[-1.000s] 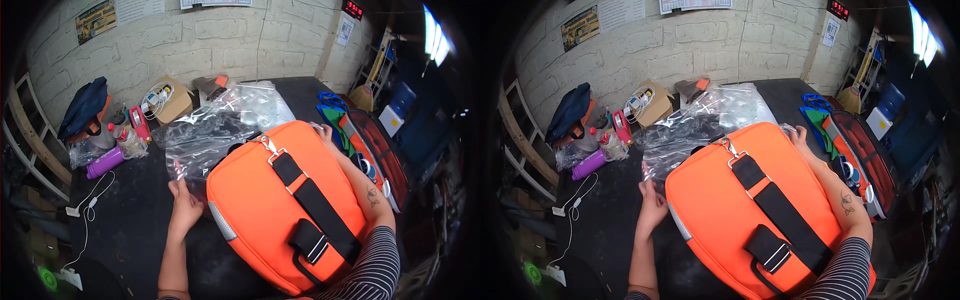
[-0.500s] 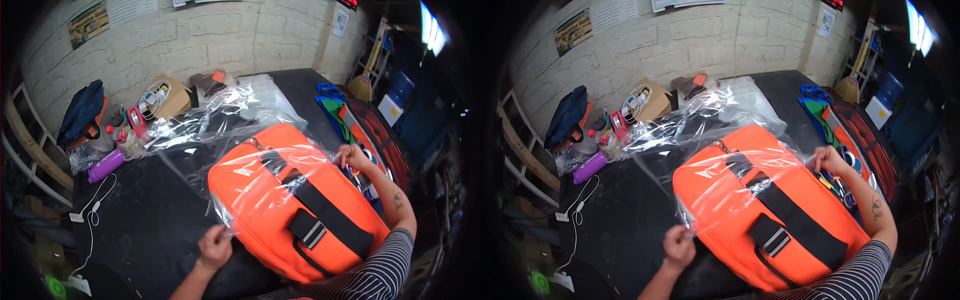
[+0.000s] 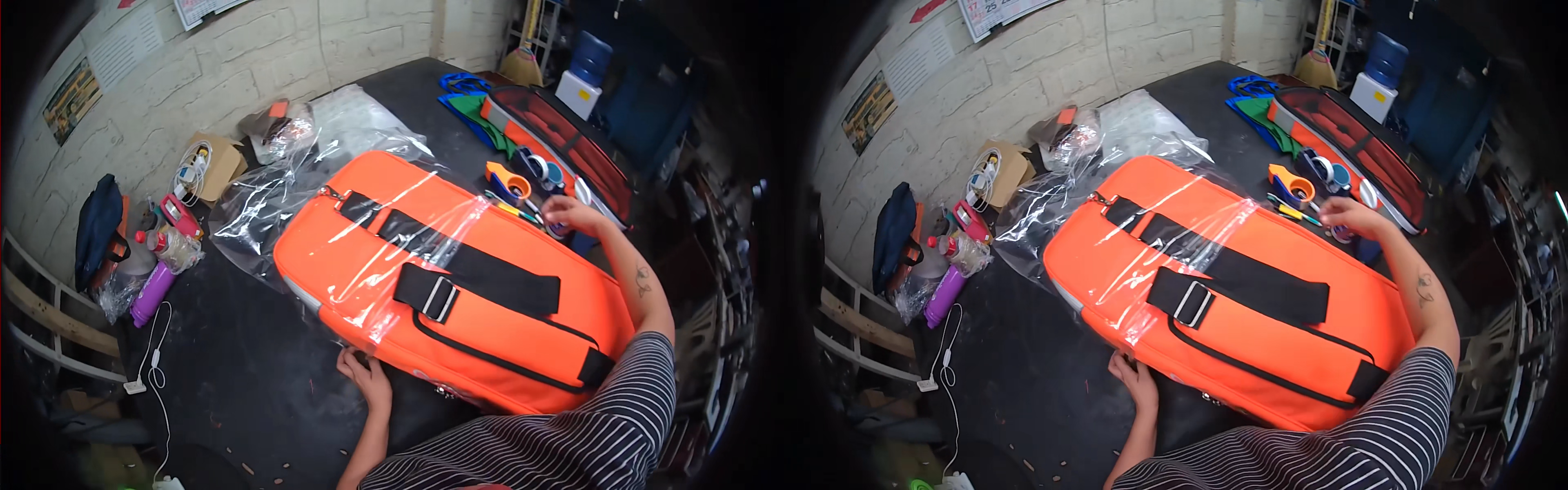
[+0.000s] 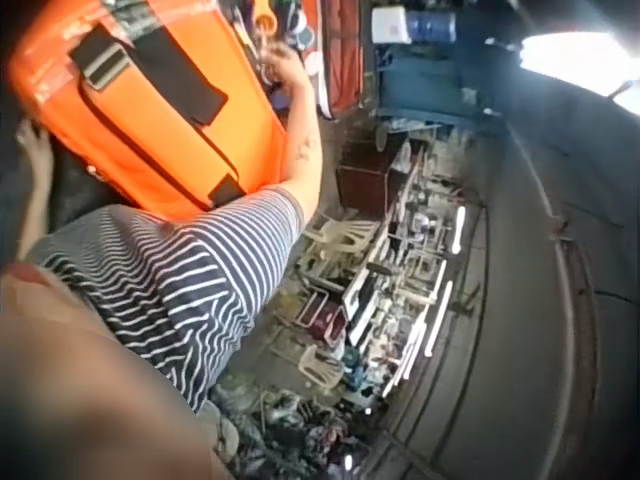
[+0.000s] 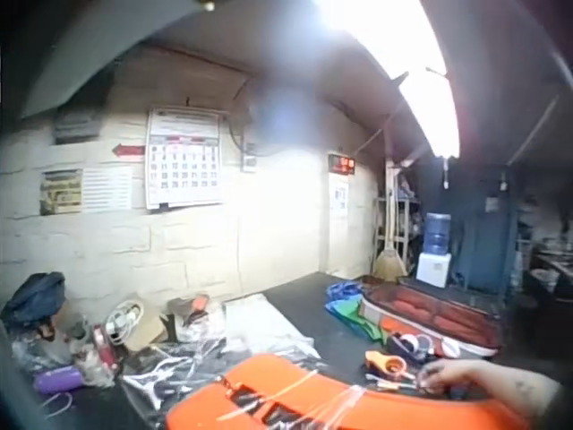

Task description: Wrapping orange trauma kits in protective plastic film and securing them with tape.

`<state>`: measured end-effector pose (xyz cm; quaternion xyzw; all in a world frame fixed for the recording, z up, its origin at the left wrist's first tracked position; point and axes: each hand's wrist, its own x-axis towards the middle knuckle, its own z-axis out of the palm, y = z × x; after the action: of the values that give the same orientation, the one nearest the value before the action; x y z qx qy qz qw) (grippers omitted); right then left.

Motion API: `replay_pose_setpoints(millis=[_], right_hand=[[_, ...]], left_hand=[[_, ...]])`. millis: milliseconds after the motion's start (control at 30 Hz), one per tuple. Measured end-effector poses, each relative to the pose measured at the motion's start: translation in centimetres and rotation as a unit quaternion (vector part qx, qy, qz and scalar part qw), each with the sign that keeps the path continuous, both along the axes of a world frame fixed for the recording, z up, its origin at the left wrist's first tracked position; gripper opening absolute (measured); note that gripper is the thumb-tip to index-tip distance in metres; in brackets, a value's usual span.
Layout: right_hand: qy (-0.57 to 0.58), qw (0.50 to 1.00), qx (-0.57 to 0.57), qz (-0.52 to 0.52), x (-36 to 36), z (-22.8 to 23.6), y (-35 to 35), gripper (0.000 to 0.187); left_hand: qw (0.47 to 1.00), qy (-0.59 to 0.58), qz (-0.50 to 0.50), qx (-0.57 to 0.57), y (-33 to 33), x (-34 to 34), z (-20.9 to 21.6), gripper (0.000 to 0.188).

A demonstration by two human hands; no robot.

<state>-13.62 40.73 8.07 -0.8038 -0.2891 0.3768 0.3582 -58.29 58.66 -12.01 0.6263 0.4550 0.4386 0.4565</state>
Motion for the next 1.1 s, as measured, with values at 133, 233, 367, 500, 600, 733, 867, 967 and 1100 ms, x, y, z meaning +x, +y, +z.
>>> replay_pose_setpoints(millis=[133, 233, 367, 500, 600, 733, 867, 967, 1100], right_hand=[[0.150, 0.957, -0.242, -0.064, -1.2, -1.4, -14.3, 0.065], [0.323, 0.925, -0.133, -0.148, -4.2, -3.3, -18.4, 0.069], [0.319, 0.930, -0.112, -0.141, -5.9, -1.7, -16.7, 0.071], [0.307, 0.946, -0.068, -0.080, -8.9, -1.2, -10.2, 0.067], [0.263, 0.953, -0.148, 0.029, -13.6, 1.1, -6.7, 0.061], [0.174, 0.954, -0.168, 0.179, -10.1, -1.2, -5.6, 0.043], [0.046, 0.996, 0.074, -0.015, -5.2, -5.6, 5.0, 0.023], [-0.257, 0.965, 0.053, -0.015, 0.9, -10.7, 10.0, 0.050], [-0.284, 0.917, 0.278, -0.039, 0.6, -14.6, 19.7, 0.058]], left_hand=[[0.996, -0.041, 0.064, -0.042, -2.1, 2.5, -0.4, 0.038], [0.971, -0.204, 0.100, -0.079, -2.9, 5.1, -0.5, 0.036], [0.969, -0.225, 0.101, -0.034, 2.4, 8.7, -2.6, 0.029], [0.961, -0.258, 0.046, -0.086, 15.3, 10.0, -2.5, 0.015], [0.979, -0.175, -0.054, -0.087, 23.3, 8.3, -3.1, 0.010], [0.949, -0.248, -0.125, -0.148, 26.5, 8.9, -5.2, 0.013], [0.980, -0.016, -0.032, 0.195, 29.2, 4.6, -7.7, 0.013], [0.993, -0.047, -0.110, 0.024, 26.6, 7.3, -7.9, 0.017], [0.996, -0.050, -0.017, 0.075, 28.6, 6.2, -9.1, 0.025]])
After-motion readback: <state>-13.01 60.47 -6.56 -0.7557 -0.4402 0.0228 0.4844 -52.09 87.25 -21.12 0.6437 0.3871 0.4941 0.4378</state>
